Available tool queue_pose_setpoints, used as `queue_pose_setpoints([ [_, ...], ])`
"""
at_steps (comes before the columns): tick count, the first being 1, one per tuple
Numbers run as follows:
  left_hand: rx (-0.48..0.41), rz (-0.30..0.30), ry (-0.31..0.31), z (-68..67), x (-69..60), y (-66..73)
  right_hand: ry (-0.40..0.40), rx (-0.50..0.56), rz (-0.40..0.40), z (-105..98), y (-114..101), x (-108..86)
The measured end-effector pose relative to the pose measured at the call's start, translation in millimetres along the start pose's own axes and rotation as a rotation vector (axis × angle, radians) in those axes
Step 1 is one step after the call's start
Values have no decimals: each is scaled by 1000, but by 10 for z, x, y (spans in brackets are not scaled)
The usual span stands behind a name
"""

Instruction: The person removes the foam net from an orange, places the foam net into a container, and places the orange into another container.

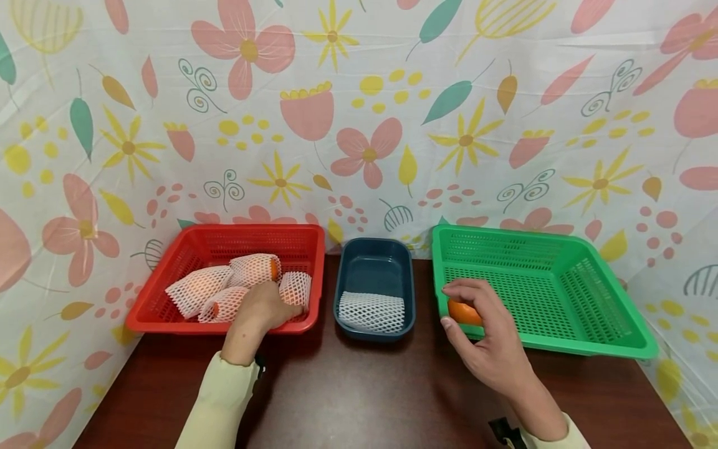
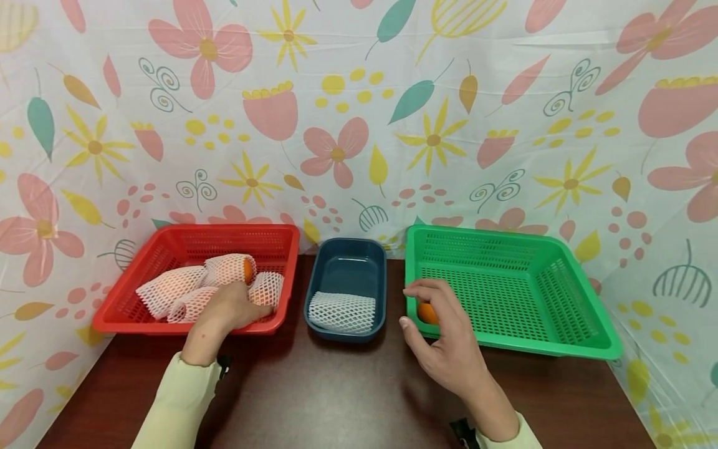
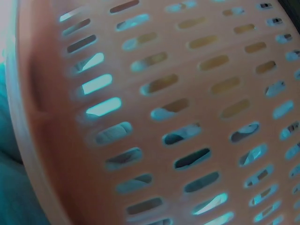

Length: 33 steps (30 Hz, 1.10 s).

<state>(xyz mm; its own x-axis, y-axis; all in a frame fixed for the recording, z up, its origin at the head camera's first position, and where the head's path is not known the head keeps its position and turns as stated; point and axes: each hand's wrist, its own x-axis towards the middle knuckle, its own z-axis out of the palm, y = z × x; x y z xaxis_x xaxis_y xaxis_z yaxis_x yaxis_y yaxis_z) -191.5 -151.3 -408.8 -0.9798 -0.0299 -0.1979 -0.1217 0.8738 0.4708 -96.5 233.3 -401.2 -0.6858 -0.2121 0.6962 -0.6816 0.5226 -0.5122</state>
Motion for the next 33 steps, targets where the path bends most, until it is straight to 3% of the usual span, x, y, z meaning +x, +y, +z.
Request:
queue_pose_setpoints([
  [14,-52,-14,22,-36,-10,-29,-32,19,-12,47,4,-12],
  [19,-81,12,99,-66,-45,-6,-39,15,-8,46,5,-21],
  [28,-53,131,283,-105,-132,48,-52,18,4,55,21,-24],
  [33,-73,156,306,-129,-230,88,-59,23,3,61,19,-30],
])
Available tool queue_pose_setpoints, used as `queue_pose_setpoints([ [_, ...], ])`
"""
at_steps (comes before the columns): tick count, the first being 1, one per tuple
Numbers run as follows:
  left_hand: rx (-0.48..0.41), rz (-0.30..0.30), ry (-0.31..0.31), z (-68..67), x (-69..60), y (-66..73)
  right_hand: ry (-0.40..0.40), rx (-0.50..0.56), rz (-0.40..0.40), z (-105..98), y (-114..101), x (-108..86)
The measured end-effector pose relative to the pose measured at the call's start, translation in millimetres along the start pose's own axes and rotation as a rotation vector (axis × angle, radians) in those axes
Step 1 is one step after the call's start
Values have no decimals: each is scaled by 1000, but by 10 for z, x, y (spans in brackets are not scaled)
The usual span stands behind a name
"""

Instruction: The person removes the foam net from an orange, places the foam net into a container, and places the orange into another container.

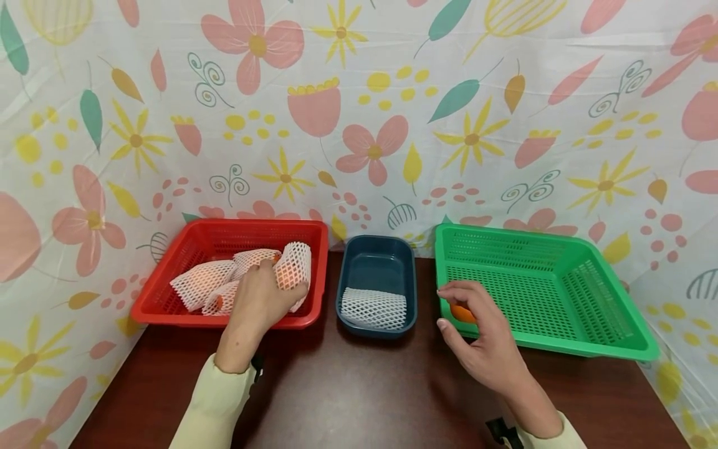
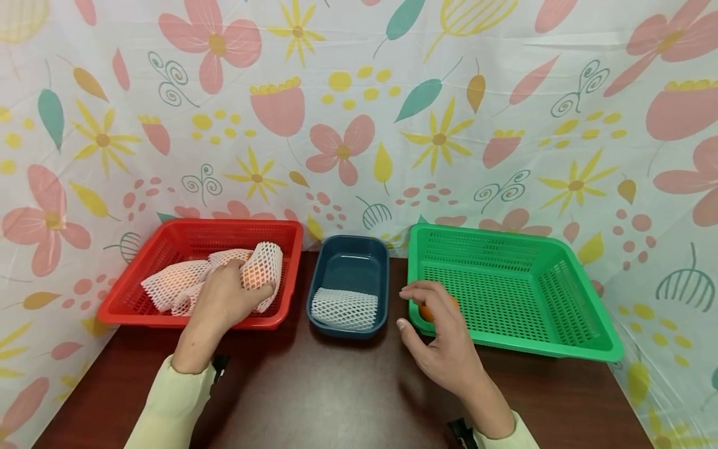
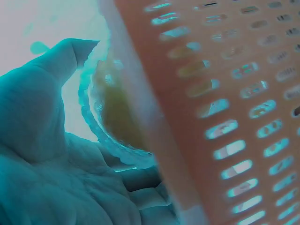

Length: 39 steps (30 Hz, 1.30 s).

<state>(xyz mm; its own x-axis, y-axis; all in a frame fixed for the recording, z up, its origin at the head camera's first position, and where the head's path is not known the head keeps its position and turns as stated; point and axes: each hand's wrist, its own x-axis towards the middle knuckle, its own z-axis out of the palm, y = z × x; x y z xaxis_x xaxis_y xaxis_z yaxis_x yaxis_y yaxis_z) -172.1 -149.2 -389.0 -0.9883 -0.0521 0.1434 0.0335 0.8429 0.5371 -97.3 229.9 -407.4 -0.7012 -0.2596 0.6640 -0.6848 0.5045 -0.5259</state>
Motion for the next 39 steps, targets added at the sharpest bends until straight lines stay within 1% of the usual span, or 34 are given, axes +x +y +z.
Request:
queue_pose_setpoints([
  [5,-27,11,-18,-46,-63,65,-9,16,-6,19,12,-14],
  [8,-64,15,-47,-67,-104,103,-13,20,-10,32,20,-24],
  [11,-102,34,-63,-75,-143,145,-19,13,-10,37,25,-26],
  [21,-124,122,-49,-37,-237,256,-34,-7,-4,41,16,-20],
  [25,-155,187,-88,-42,-262,292,-35,-10,-3,41,6,-16],
  [31,-189,324,-170,-52,-287,319,-36,5,1,33,-7,-16],
  [39,-248,465,-205,-35,-319,354,-40,-9,12,23,-30,-25],
])
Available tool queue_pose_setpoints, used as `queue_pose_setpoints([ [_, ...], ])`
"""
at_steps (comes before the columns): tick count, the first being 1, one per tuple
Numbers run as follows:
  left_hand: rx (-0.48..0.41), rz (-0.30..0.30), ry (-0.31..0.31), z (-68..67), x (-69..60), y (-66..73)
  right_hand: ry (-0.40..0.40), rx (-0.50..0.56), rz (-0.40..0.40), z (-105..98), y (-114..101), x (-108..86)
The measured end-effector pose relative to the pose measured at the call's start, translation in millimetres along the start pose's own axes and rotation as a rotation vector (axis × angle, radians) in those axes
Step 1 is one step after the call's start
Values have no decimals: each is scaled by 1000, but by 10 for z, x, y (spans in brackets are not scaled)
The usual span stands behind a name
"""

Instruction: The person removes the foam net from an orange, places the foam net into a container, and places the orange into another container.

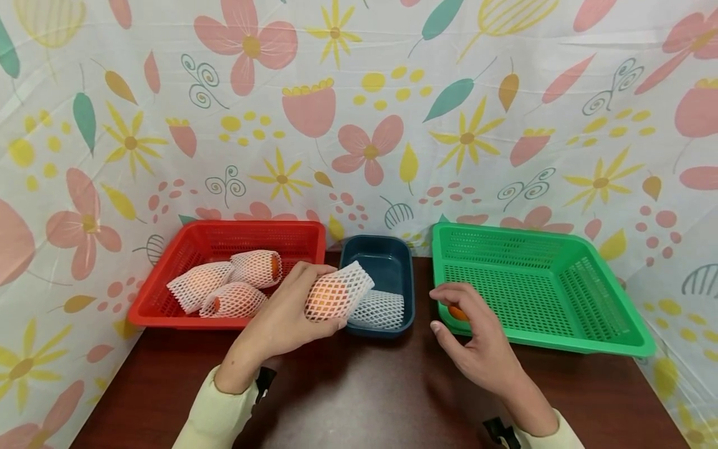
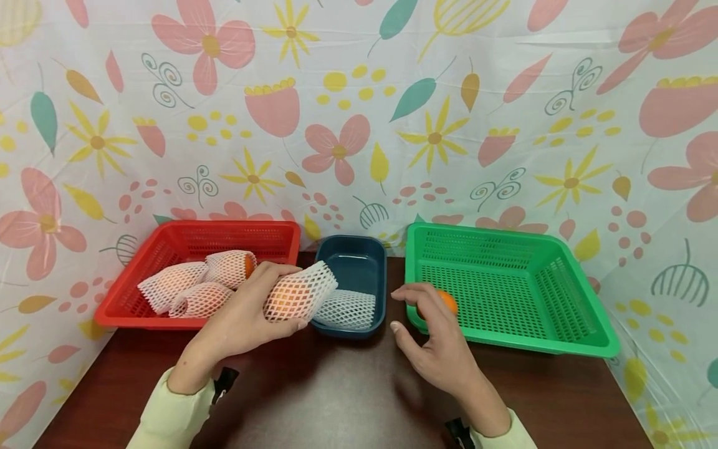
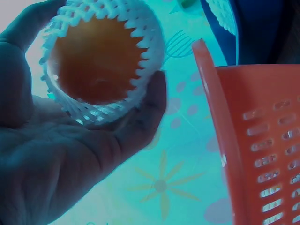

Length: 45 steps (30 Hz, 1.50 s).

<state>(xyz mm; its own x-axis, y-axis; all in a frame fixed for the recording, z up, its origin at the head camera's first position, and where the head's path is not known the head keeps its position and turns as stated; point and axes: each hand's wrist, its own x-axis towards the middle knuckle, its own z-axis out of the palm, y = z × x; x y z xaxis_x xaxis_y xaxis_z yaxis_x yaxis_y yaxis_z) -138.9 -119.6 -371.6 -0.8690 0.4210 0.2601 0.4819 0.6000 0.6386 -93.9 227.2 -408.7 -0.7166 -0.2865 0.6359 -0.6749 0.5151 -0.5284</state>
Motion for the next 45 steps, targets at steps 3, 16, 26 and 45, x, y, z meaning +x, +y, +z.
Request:
queue_pose_setpoints([
  [3,-27,45,-24,31,9,3,-7,-13,18,4,-11,-5],
  [16,-121,120,-100,173,7,100,-49,16,70,25,-47,-26],
  [26,-158,206,-194,299,-1,181,-82,287,-28,41,-25,-10],
  [45,-192,257,-225,385,-8,229,-159,474,-66,115,-55,0],
])
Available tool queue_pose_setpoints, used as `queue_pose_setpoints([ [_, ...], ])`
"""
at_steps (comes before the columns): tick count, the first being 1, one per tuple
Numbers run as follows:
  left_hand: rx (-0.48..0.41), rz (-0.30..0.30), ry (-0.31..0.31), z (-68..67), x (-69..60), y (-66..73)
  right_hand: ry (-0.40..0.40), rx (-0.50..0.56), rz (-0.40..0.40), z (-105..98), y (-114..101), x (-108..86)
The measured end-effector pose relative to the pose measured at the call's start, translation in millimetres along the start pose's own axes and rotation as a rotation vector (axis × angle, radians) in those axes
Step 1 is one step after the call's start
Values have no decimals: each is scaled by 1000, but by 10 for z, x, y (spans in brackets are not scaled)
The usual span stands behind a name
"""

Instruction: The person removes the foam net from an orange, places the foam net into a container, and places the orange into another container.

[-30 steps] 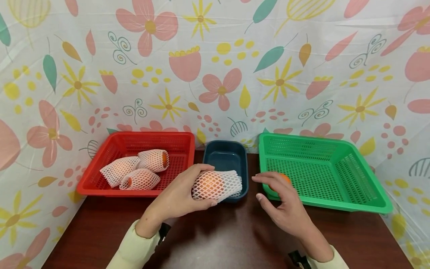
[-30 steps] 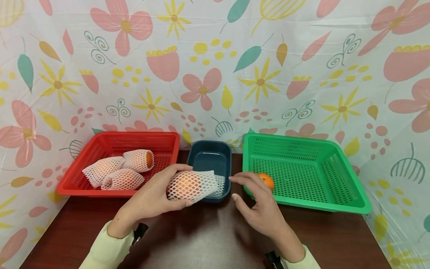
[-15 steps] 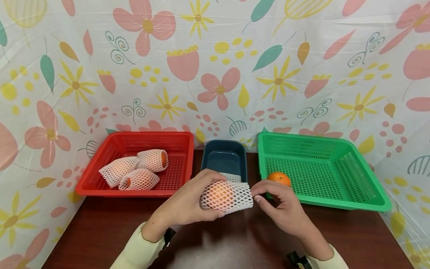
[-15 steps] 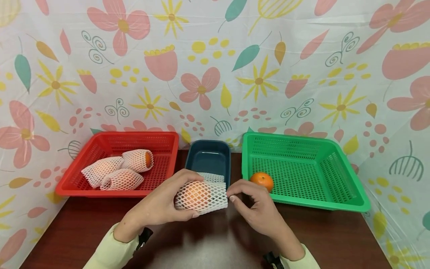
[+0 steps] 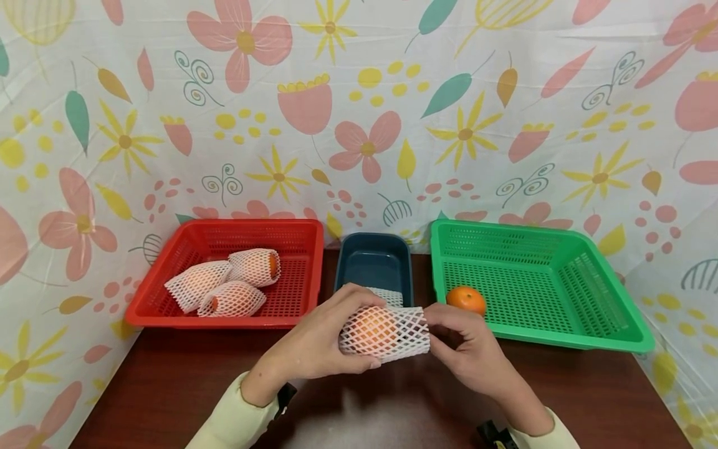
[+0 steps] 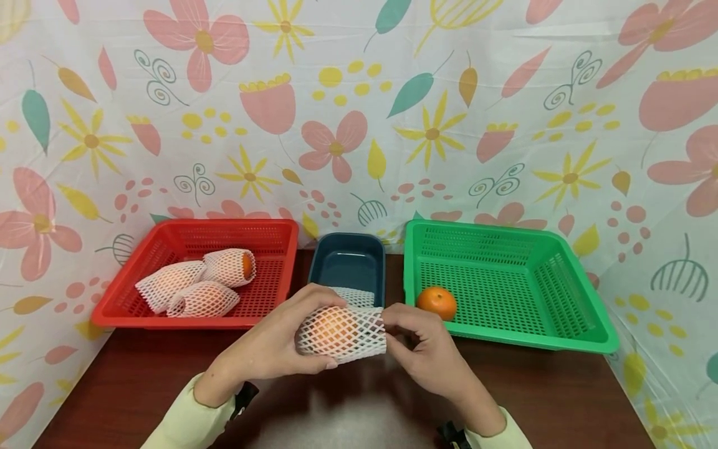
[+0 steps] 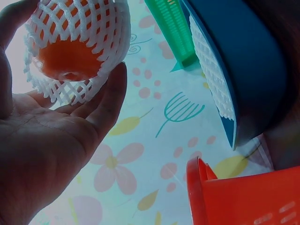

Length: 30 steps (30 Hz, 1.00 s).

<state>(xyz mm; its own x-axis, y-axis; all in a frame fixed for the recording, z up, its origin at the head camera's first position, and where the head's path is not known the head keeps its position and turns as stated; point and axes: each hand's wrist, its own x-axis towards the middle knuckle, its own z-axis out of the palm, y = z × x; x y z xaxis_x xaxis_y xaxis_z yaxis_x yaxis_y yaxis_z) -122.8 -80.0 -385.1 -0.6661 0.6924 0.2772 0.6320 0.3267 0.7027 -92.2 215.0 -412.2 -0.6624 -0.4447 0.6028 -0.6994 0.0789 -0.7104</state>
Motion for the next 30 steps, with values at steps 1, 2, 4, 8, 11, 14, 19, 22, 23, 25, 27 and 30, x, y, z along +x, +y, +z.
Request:
queue_pose_setpoints([
  [1,-1,3,0,6,0,3,1,-20,-12,15,3,6],
  [2,-2,5,1,10,1,6,3,-44,-28,30,6,11],
  [4,-3,8,7,17,2,10,9,-95,-52,57,9,19],
  [8,-5,12,21,38,4,14,18,-198,-60,76,9,15],
  [11,-4,18,32,59,11,10,15,-247,-37,66,12,-4],
  [14,-25,15,41,76,24,3,9,-269,-45,65,22,-13],
  [19,-99,0,57,97,47,1,4,-248,-115,96,6,26],
  [22,-134,-6,76,113,55,7,1,-230,-143,126,-62,71],
  [23,-141,-9,82,118,56,11,0,-225,-147,136,-97,89],
  [25,-152,-14,92,134,57,14,0,-230,-147,154,-175,124],
  [27,-159,-24,99,148,58,19,0,-235,-142,166,-229,146],
  [30,-167,-38,112,180,57,16,-3,-243,-137,188,-252,153],
])
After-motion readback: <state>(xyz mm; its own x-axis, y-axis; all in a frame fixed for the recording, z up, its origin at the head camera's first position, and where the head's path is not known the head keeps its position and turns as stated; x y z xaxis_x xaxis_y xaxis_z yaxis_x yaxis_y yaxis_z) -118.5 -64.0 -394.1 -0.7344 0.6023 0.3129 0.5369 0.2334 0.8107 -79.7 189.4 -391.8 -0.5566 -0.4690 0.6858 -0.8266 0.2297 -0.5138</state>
